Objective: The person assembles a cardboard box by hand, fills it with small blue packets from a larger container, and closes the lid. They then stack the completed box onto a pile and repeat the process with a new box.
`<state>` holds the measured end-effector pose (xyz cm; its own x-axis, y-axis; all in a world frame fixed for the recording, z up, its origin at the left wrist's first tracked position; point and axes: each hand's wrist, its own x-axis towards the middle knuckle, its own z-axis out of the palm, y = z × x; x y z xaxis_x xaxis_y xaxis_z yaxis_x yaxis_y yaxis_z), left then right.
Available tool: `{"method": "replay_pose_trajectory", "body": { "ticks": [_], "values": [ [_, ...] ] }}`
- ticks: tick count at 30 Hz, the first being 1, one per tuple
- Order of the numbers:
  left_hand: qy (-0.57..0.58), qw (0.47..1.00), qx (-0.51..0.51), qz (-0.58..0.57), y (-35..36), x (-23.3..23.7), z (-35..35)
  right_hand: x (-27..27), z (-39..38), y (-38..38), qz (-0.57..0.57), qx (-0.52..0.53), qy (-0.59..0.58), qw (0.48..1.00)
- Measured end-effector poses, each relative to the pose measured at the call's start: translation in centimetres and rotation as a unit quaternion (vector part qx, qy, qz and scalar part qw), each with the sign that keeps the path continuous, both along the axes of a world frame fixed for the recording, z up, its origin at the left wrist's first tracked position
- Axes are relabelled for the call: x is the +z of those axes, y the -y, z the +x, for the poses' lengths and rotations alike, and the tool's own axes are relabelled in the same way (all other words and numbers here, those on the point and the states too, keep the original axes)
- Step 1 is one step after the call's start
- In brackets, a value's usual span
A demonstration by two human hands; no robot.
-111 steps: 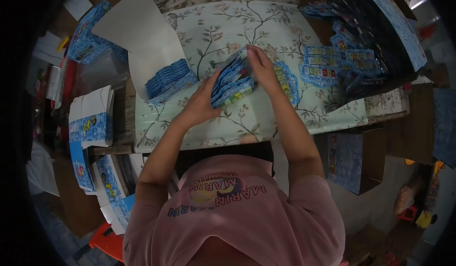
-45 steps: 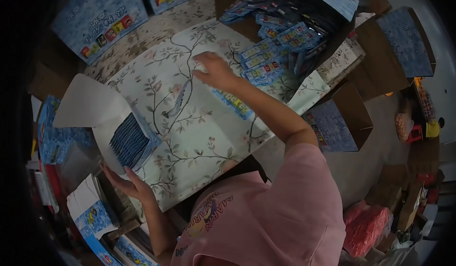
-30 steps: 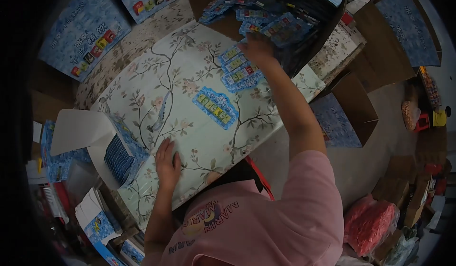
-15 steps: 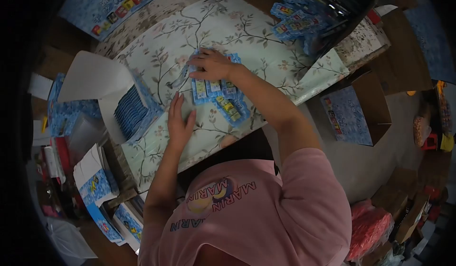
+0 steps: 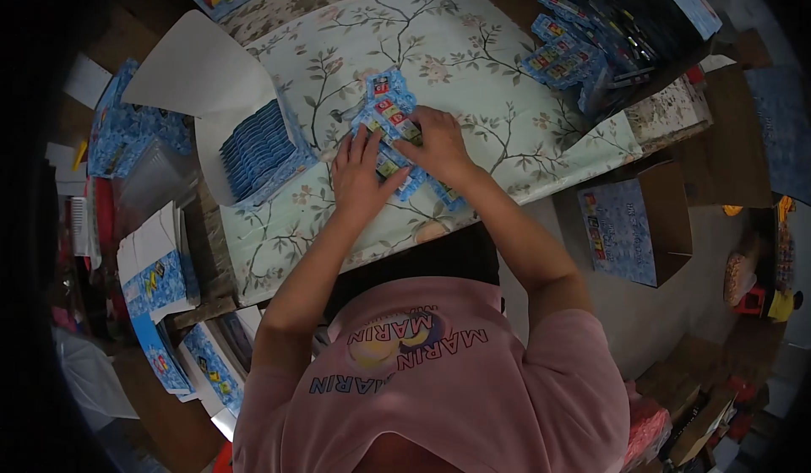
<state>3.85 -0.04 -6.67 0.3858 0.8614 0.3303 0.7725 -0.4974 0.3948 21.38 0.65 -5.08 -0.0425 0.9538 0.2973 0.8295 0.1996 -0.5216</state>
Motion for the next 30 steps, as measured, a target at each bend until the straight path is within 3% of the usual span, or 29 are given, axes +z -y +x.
{"method": "replay_pose_trajectory", "body": {
  "ticks": [1, 5, 7, 8, 10, 14, 17, 19, 22, 23, 25, 26, 30],
  "values": [
    [-0.005, 1.0, 0.003, 0.001, 0.6, 0.2, -0.4, 1.1, -0.4, -0.6, -0.105, 0.033, -0.104, 0.988],
    [-0.03, 0.998, 0.003, -0.054, 3.5, 1.4, -2.8, 1.6, 0.1, -2.6, -0.114, 0.128, -0.077, 0.982],
    [-0.044, 0.995, -0.015, -0.086, 3.8, 2.2, -4.0, 2.2, 0.6, -2.9, -0.207, 0.185, -0.19, 0.942],
    [-0.025, 0.995, -0.023, -0.09, 3.9, 2.5, -4.3, 2.1, 0.7, -2.8, -0.21, 0.19, -0.188, 0.94],
    [-0.003, 0.995, -0.027, -0.098, 4.2, 2.4, -4.6, 1.8, 0.9, -2.4, -0.066, 0.059, 0.051, 0.995],
    [-0.007, 0.994, -0.068, -0.079, 3.5, 2.6, -4.1, 0.5, -1.6, -1.1, -0.075, 0.016, 0.134, 0.988],
    [-0.034, 0.989, -0.053, -0.132, 3.2, 3.3, -3.7, 1.0, -2.3, -1.2, -0.09, 0.05, 0.065, 0.993],
    [-0.053, 0.985, -0.044, -0.158, 3.1, 3.4, -3.7, 1.4, -1.9, -2.3, -0.187, 0.087, -0.186, 0.961],
    [-0.067, 0.984, -0.023, -0.166, 3.0, 3.3, -3.7, -0.1, 0.4, -5.7, -0.133, 0.002, -0.384, 0.913],
    [-0.064, 0.983, -0.016, -0.169, 3.0, 3.3, -3.6, -0.7, 1.1, -6.9, -0.134, 0.004, -0.384, 0.913],
    [-0.061, 0.984, -0.011, -0.169, 2.9, 3.5, -3.5, -0.5, 1.7, -8.3, -0.179, -0.085, -0.461, 0.865],
    [-0.075, 0.98, -0.013, -0.186, 2.7, 3.8, -3.3, 0.6, 1.9, -8.2, -0.309, -0.098, -0.38, 0.866],
    [-0.106, 0.971, -0.021, -0.212, 1.9, 4.8, -3.2, 0.1, 0.0, -10.4, -0.352, -0.11, -0.26, 0.893]
  ]
}}
